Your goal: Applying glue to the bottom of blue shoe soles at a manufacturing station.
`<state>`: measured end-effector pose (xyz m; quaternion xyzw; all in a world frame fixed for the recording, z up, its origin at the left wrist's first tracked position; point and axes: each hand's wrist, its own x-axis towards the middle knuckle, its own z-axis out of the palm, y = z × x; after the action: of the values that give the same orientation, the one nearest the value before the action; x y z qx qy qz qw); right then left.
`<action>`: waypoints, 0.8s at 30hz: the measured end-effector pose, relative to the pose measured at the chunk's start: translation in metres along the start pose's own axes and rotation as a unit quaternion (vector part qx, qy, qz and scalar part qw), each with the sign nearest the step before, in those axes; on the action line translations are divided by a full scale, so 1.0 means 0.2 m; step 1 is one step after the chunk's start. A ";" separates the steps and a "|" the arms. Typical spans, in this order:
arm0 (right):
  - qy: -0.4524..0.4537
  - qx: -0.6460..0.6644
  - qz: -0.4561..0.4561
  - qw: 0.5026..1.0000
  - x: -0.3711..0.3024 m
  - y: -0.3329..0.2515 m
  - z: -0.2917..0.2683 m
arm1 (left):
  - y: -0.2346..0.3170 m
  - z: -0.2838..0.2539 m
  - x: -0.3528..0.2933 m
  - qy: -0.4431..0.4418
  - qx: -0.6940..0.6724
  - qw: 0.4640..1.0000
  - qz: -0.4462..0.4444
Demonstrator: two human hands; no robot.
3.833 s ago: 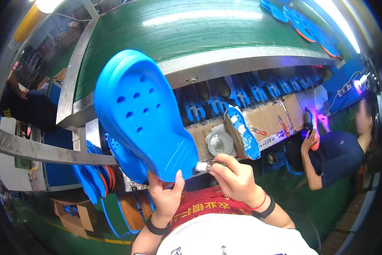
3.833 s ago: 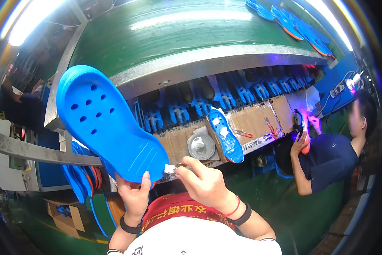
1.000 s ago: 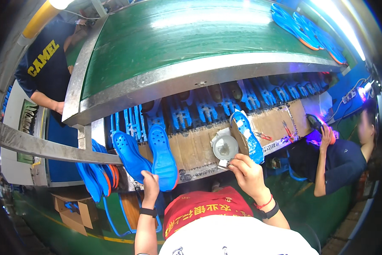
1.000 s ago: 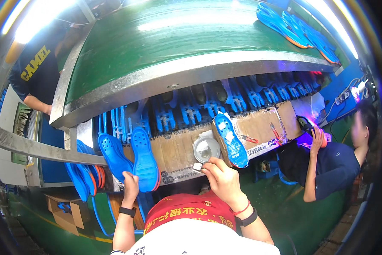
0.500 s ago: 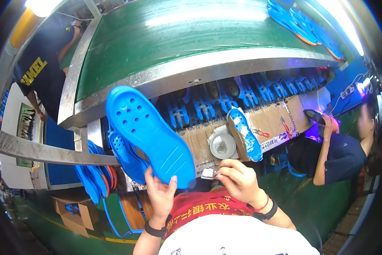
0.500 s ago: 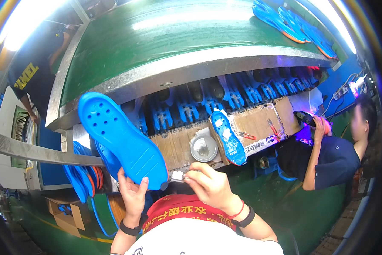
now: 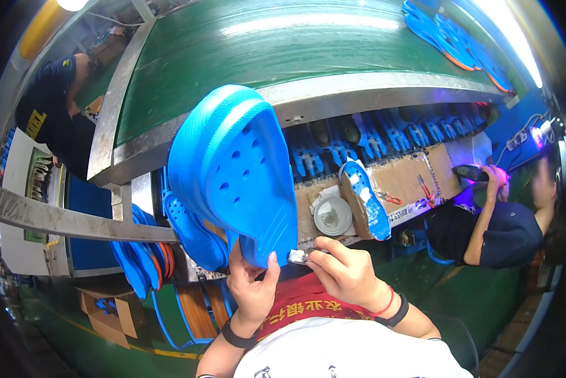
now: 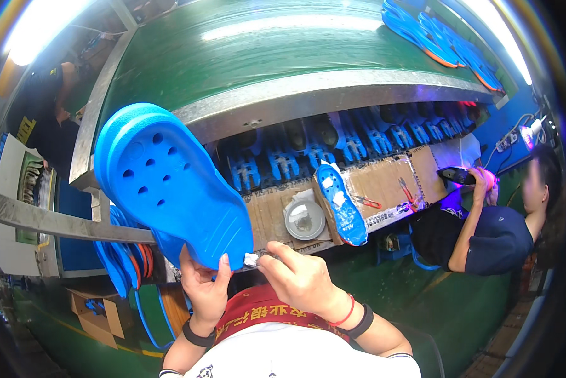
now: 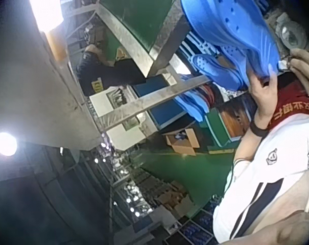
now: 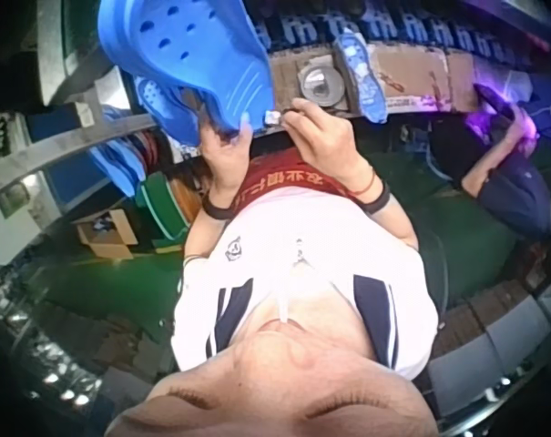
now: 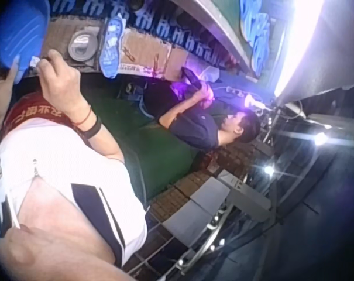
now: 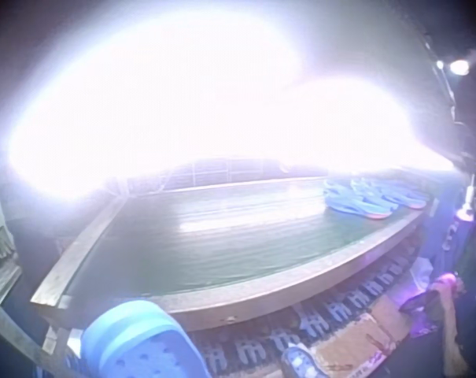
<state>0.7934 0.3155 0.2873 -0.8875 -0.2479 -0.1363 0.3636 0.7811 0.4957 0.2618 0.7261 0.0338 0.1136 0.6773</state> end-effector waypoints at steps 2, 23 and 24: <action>0.002 0.022 0.000 1.000 0.00 0.00 0.01 | -0.01 0.00 0.00 0.000 0.001 1.000 0.020; 0.183 -0.076 0.099 0.975 -0.04 0.11 -0.26 | 0.03 0.16 0.13 -0.113 -0.074 0.987 -0.083; 0.211 -0.080 0.137 0.964 -0.09 0.12 -0.32 | 0.05 0.21 0.15 -0.138 -0.149 0.974 -0.105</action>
<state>0.7878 0.2491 0.3101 -0.8904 -0.0293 -0.2891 0.3504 0.8192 0.4593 0.2730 0.6182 -0.0015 -0.0554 0.7841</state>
